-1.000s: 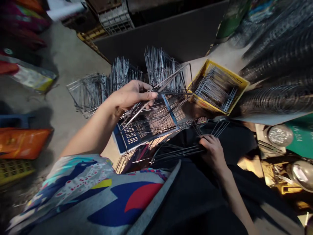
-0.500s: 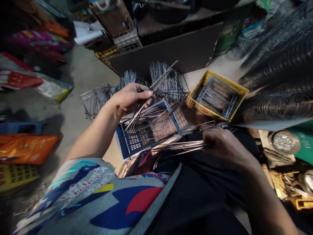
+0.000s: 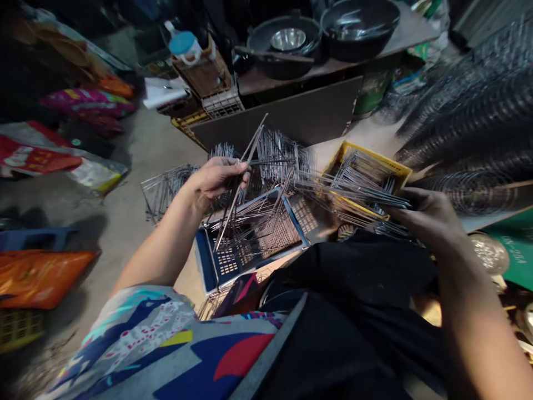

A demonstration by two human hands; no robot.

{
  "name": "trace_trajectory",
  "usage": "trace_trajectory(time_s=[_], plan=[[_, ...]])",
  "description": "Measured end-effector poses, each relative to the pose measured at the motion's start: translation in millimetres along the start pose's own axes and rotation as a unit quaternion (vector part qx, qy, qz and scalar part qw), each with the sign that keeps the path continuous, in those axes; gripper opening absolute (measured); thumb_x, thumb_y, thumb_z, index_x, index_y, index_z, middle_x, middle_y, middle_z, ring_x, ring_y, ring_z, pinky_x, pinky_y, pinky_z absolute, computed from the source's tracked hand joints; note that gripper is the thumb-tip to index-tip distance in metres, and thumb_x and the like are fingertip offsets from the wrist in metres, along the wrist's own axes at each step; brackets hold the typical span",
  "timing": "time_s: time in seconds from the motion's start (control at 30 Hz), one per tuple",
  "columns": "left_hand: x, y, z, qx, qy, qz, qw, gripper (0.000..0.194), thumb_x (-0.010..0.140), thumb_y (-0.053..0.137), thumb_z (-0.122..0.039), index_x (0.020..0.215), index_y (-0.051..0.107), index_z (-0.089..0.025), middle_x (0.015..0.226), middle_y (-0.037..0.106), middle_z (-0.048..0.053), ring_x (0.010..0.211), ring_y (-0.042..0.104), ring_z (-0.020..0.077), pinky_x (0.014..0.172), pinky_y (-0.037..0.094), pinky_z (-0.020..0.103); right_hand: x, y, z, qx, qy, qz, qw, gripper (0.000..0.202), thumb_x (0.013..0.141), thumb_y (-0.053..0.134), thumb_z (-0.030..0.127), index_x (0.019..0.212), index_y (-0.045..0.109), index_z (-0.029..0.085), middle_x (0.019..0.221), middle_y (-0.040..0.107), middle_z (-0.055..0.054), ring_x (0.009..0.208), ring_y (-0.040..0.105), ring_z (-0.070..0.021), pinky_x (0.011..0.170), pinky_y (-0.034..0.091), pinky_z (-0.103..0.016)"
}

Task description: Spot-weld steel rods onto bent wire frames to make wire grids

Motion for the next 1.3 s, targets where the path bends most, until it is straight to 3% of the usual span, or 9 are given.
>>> trace_trajectory(time_s=[0.1, 0.17, 0.33, 0.5, 0.7, 0.87, 1.0, 1.17, 1.3], plan=[[2.7, -2.7, 0.7, -0.015, -0.005, -0.015, 1.000, 0.024, 0.079, 0.078, -0.023, 0.068, 0.061, -0.011, 0.059, 0.063, 0.005, 0.045, 0.061, 0.0122, 0.038, 0.043, 0.019, 2.7, 0.1, -7.0, 0.069, 0.055, -0.026, 0.996, 0.052, 0.042, 0.092, 0.048, 0.077, 0.070, 0.017, 0.059, 0.057, 0.001, 0.051, 0.047, -0.0123, 0.047, 0.031, -0.025], [7.4, -3.3, 0.6, -0.028, 0.000, -0.027, 0.999, 0.024, 0.079, 0.077, -0.024, 0.067, 0.061, -0.011, 0.057, 0.062, 0.004, 0.042, 0.058, 0.0113, 0.037, 0.042, 0.019, 9.1, -5.9, -6.9, 0.112, 0.053, -0.074, 0.989, 0.049, 0.042, 0.092, 0.043, 0.076, 0.068, 0.018, 0.060, 0.056, 0.002, 0.052, 0.046, -0.0113, 0.049, 0.031, -0.025], [24.4, 1.8, -10.0, -0.031, 0.058, -0.088, 0.994, 0.029, 0.075, 0.080, -0.027, 0.064, 0.058, -0.012, 0.050, 0.057, 0.000, 0.038, 0.051, 0.0082, 0.036, 0.039, 0.019, 43.2, -15.0, 13.3, 0.190, -0.015, -0.154, 0.970, 0.034, 0.056, 0.087, 0.035, 0.065, 0.059, 0.018, 0.057, 0.051, 0.005, 0.051, 0.041, -0.0075, 0.051, 0.028, -0.026], [31.0, 20.1, -30.0, -0.027, 0.141, -0.121, 0.982, 0.031, 0.072, 0.080, -0.034, 0.064, 0.059, -0.012, 0.052, 0.057, -0.002, 0.040, 0.049, 0.0070, 0.039, 0.040, 0.018, 72.6, 6.8, 40.3, 0.274, -0.031, -0.142, 0.951, 0.029, 0.067, 0.077, 0.030, 0.063, 0.050, 0.019, 0.051, 0.044, 0.008, 0.046, 0.035, -0.0060, 0.047, 0.024, -0.023], [14.2, 36.2, -34.9, -0.054, 0.220, -0.127, 0.966, 0.034, 0.069, 0.080, -0.042, 0.071, 0.060, -0.015, 0.054, 0.054, -0.005, 0.042, 0.046, 0.0059, 0.040, 0.039, 0.018, 47.3, 65.2, 49.9, 0.392, -0.031, -0.133, 0.910, 0.026, 0.072, 0.070, 0.035, 0.073, 0.050, 0.020, 0.062, 0.042, 0.008, 0.054, 0.039, -0.0068, 0.052, 0.036, -0.020], [2.4, 41.0, -36.8, -0.058, 0.259, -0.130, 0.955, 0.031, 0.074, 0.078, -0.041, 0.072, 0.060, -0.016, 0.055, 0.053, -0.005, 0.042, 0.044, 0.0061, 0.039, 0.036, 0.018, 28.0, 97.3, 48.1, 0.428, -0.032, -0.122, 0.895, 0.033, 0.074, 0.070, 0.038, 0.070, 0.042, 0.021, 0.062, 0.034, 0.008, 0.053, 0.033, -0.0066, 0.050, 0.031, -0.019], [-3.2, 38.0, -38.4, -0.037, 0.272, -0.146, 0.950, 0.029, 0.077, 0.076, -0.041, 0.072, 0.061, -0.016, 0.054, 0.054, -0.005, 0.041, 0.043, 0.0060, 0.038, 0.035, 0.017, 23.0, 107.9, 40.8, 0.418, -0.012, -0.104, 0.902, 0.032, 0.076, 0.070, 0.042, 0.072, 0.045, 0.021, 0.062, 0.035, 0.008, 0.053, 0.033, -0.0071, 0.050, 0.032, -0.020], [-3.6, 31.4, -33.9, -0.041, 0.249, -0.158, 0.955, 0.030, 0.073, 0.079, -0.040, 0.073, 0.064, -0.014, 0.054, 0.055, -0.005, 0.041, 0.043, 0.0057, 0.036, 0.034, 0.017, 17.0, 111.0, 24.6, 0.391, 0.031, -0.109, 0.914, 0.030, 0.077, 0.068, 0.047, 0.077, 0.052, 0.021, 0.065, 0.044, 0.006, 0.061, 0.042, -0.0092, 0.059, 0.041, -0.022], [-0.6, 30.7, -30.7, -0.040, 0.239, -0.162, 0.957, 0.031, 0.071, 0.079, -0.041, 0.073, 0.064, -0.014, 0.053, 0.055, -0.005, 0.040, 0.043, 0.0056, 0.036, 0.033, 0.017, 14.4, 110.9, 20.8, 0.389, 0.044, -0.115, 0.913, 0.030, 0.078, 0.068, 0.047, 0.079, 0.055, 0.020, 0.067, 0.046, 0.005, 0.062, 0.043, -0.0094, 0.060, 0.042, -0.022]])
Point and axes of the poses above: each hand's wrist, its own x-axis towards the middle knuckle, its own y-axis out of the palm, z = x × y, the point moved 8 cm from there along x, towards the middle knuckle
